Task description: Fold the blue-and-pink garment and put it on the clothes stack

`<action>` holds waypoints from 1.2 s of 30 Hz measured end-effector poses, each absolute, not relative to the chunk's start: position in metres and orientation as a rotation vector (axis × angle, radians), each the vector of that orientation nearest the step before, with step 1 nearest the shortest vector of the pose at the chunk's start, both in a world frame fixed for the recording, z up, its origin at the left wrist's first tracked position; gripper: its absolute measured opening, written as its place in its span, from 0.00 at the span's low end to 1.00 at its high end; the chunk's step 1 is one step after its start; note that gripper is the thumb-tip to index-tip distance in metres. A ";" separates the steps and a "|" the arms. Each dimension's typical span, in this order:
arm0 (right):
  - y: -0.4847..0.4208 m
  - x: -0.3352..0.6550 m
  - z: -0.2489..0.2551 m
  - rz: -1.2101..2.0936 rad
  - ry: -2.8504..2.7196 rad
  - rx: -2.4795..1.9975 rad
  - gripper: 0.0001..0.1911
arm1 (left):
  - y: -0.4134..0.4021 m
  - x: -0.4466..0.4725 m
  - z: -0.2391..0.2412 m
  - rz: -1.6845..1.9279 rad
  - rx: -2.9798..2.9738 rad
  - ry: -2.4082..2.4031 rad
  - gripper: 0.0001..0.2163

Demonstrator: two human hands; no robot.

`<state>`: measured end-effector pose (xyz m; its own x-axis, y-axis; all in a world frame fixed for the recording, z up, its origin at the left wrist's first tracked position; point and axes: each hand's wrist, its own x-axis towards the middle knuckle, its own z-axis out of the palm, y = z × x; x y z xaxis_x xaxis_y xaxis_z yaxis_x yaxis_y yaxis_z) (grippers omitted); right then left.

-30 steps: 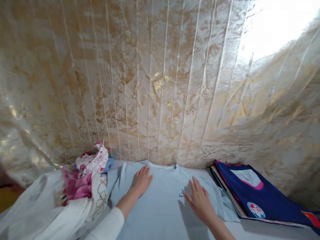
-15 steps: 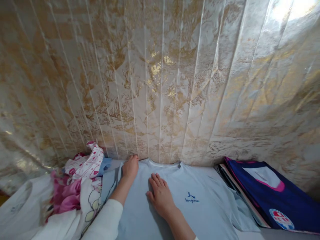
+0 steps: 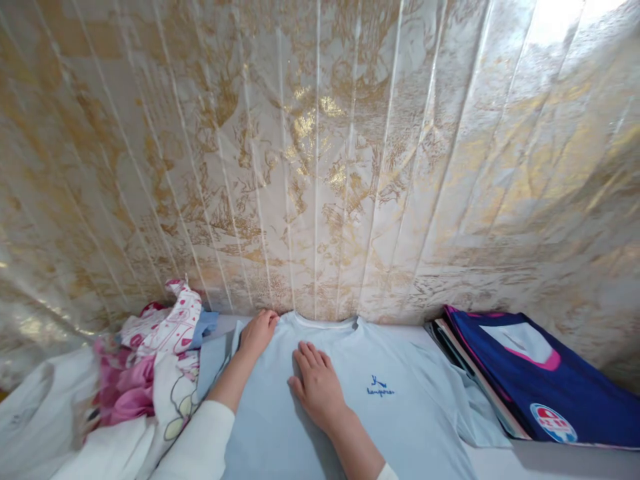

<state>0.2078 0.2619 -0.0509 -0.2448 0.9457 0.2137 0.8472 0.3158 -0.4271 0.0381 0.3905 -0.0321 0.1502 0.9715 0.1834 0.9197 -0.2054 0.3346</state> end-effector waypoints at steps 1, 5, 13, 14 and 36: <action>0.262 0.208 -0.051 0.303 -2.164 -1.590 0.25 | 0.392 0.037 -0.032 0.534 2.273 1.859 0.13; 0.262 0.208 -0.050 0.289 -2.174 -1.600 0.25 | 0.397 0.037 -0.033 0.505 2.295 1.758 0.13; 0.260 0.207 -0.047 0.328 -2.156 -1.599 0.25 | 0.396 0.039 -0.026 0.543 2.247 1.873 0.13; 0.260 0.207 -0.047 0.322 -2.155 -1.605 0.25 | 0.395 0.040 -0.026 0.571 2.249 1.906 0.13; 0.276 0.239 -0.054 0.176 -1.966 -1.900 0.22 | 0.323 0.088 -0.057 0.370 2.638 1.672 0.19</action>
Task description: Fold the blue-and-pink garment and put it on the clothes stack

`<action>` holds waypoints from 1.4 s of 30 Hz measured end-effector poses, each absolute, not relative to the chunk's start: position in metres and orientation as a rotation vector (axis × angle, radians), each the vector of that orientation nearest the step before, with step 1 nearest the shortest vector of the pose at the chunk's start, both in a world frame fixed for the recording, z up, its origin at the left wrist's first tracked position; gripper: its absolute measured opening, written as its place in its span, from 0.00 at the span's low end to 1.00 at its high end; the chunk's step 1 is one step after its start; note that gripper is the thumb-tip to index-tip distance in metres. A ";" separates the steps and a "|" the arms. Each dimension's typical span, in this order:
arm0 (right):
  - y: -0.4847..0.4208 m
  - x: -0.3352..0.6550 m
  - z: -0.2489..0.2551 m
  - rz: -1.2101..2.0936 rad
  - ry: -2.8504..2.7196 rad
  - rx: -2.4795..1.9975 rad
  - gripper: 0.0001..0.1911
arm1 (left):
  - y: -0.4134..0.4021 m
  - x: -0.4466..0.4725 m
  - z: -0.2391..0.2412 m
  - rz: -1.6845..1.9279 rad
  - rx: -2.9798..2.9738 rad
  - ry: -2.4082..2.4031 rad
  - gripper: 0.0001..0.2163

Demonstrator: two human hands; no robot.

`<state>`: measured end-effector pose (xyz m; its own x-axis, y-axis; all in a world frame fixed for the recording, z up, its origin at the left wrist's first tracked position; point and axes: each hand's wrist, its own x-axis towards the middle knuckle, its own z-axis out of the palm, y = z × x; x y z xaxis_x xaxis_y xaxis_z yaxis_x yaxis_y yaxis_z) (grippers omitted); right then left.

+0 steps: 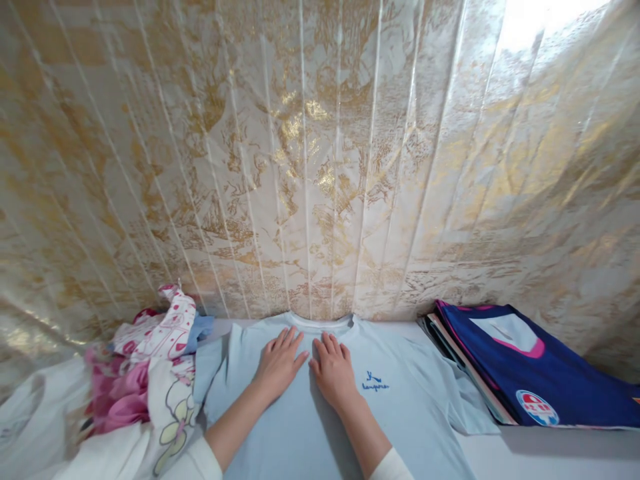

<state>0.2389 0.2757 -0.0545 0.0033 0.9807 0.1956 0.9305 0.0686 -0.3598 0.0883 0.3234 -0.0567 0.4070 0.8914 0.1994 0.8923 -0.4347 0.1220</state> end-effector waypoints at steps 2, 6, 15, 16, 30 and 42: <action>0.276 0.246 -0.055 0.176 -1.972 -1.912 0.24 | 0.334 0.085 -0.052 -0.368 -2.596 -1.701 0.18; 0.278 0.252 -0.055 0.187 -1.999 -1.915 0.25 | 0.346 0.088 -0.043 -0.398 -2.595 -1.641 0.16; 0.282 0.269 -0.057 0.087 -1.927 -2.005 0.25 | 0.344 0.103 -0.062 -0.366 -2.663 -1.560 0.21; 0.282 0.271 -0.058 0.078 -1.926 -2.022 0.26 | 0.343 0.103 -0.063 -0.366 -2.666 -1.552 0.22; 0.272 0.274 -0.051 0.049 -1.911 -2.066 0.30 | 0.276 0.018 -0.066 -0.316 -2.400 -1.709 0.27; 0.170 0.356 -0.082 -0.249 -1.961 -2.255 0.33 | 0.231 0.012 -0.080 -0.515 -2.420 -1.426 0.25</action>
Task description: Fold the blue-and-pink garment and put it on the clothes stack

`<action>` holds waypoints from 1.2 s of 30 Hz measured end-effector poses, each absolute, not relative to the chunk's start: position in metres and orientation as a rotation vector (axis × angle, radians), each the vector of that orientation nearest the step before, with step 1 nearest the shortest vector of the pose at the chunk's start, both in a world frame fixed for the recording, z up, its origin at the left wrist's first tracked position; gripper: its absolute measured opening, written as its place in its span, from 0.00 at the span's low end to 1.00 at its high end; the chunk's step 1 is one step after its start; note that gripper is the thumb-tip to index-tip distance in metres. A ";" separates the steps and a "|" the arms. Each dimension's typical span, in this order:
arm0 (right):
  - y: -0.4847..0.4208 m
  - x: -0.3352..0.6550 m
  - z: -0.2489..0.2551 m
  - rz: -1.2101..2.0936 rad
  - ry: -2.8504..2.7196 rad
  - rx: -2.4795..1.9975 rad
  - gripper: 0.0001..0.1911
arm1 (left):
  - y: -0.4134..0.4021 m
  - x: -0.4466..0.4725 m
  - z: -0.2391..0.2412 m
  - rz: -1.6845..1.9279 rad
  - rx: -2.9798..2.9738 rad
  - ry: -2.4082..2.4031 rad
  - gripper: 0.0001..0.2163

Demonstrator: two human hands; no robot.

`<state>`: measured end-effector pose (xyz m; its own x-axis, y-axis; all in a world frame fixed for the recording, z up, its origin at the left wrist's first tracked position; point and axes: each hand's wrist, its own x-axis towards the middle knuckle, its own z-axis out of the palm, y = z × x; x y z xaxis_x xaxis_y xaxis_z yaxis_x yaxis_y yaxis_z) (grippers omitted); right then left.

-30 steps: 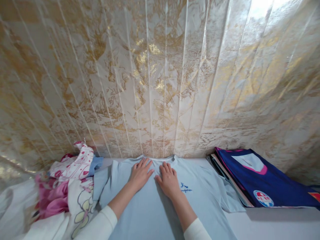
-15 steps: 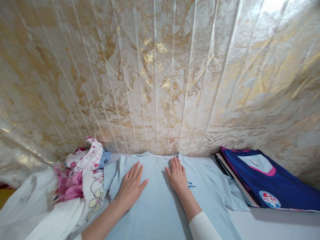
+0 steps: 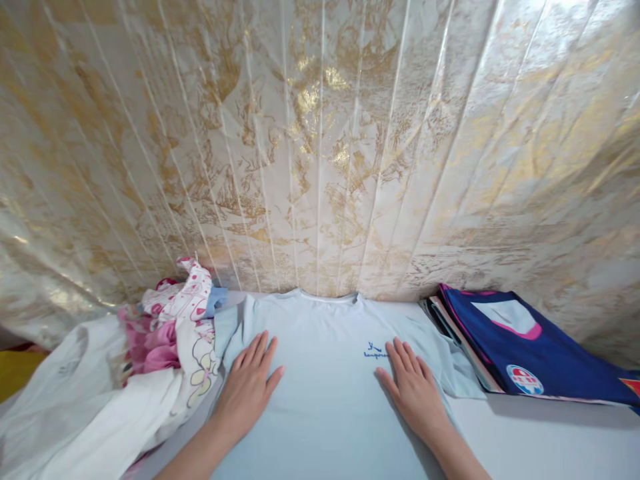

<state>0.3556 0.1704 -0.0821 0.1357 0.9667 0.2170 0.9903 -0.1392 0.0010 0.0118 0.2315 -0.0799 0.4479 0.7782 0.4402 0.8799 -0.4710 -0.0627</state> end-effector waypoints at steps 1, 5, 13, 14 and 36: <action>0.169 0.359 -0.084 -0.268 -1.950 -2.273 0.33 | 0.232 0.010 -0.081 -0.503 -2.414 -1.449 0.25; 0.171 0.365 -0.083 -0.293 -1.930 -2.314 0.32 | 0.234 0.001 -0.075 -0.431 -2.445 -1.464 0.25; 0.162 0.339 -0.068 -0.226 -1.954 -2.345 0.35 | 0.166 -0.001 -0.069 -0.471 -2.500 -1.421 0.24; 0.156 0.330 -0.067 -0.205 -1.998 -2.292 0.35 | 0.157 0.004 -0.070 -0.466 -2.540 -1.387 0.24; 0.140 0.222 -0.013 0.677 -2.083 -1.737 0.36 | 0.136 -0.026 -0.079 -0.965 -2.395 -2.298 0.29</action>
